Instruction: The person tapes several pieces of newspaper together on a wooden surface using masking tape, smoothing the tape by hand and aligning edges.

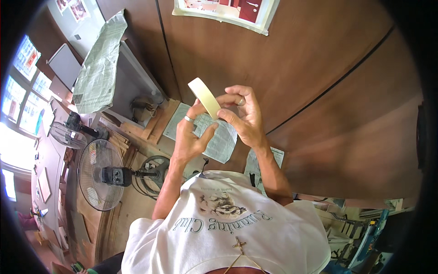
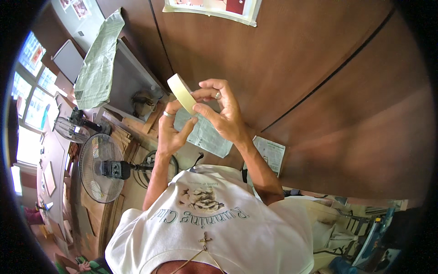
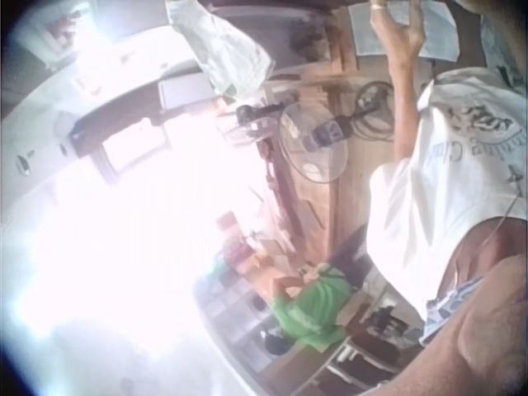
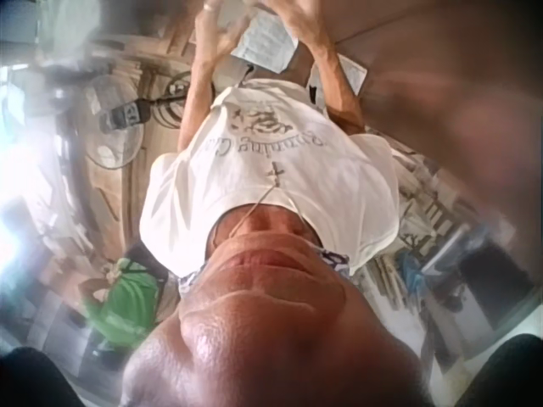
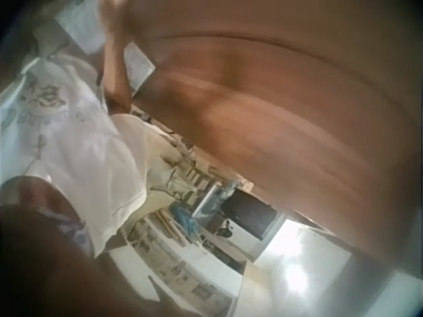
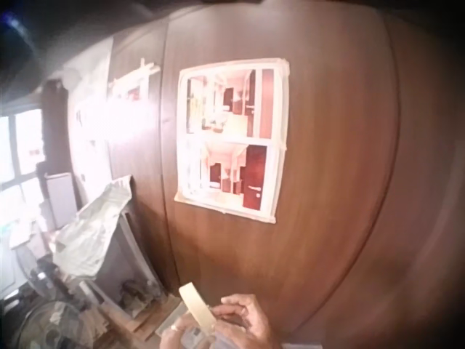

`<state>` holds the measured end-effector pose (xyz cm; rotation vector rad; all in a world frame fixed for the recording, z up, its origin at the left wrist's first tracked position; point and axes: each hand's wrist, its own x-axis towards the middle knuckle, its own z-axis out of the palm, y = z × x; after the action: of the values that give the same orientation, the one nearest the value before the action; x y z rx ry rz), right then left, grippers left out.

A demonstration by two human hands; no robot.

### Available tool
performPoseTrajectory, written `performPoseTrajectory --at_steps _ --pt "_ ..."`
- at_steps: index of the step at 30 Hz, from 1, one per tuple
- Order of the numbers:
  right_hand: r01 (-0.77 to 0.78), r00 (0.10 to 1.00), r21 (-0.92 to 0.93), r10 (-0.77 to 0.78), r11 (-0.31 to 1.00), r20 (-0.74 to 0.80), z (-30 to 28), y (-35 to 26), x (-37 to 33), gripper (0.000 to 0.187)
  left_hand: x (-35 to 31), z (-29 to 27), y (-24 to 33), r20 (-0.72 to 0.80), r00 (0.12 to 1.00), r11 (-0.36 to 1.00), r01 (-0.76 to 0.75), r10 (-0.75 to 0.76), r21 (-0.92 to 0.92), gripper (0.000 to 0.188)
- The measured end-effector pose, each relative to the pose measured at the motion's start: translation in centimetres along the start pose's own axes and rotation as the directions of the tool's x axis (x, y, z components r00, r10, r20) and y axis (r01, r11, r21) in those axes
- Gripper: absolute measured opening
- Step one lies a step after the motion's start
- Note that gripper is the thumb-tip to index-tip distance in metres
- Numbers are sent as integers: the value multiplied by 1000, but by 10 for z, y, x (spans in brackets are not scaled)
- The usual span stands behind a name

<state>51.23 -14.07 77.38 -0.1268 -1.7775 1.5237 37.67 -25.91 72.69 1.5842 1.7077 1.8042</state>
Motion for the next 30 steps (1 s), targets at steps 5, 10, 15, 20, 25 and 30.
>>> performPoseTrajectory --at_steps 5,10,15,20,25,30 --pt "65 993 -18 -67 998 -95 7 22 -15 44 10 -13 18 -12 988 862 131 -156 -489 56" --pt "13 996 -75 -20 997 -85 12 35 -17 40 12 -10 16 -21 966 813 204 -256 -545 41" --pt "161 983 -245 -177 956 -45 0 23 0 43 4 -8 8 -47 988 895 113 -147 -432 31" --pt "107 993 -38 -109 994 -43 7 4 16 52 -3 -7 0 -35 999 984 2 -8 -176 26" --pt "25 998 88 -30 996 60 12 -2 16 54 -4 -7 -5 -113 993 998 -30 24 -49 33" --pt "76 993 148 -88 986 79 22 12 5 52 -3 -17 11 -33 999 974 14 -22 -226 45"
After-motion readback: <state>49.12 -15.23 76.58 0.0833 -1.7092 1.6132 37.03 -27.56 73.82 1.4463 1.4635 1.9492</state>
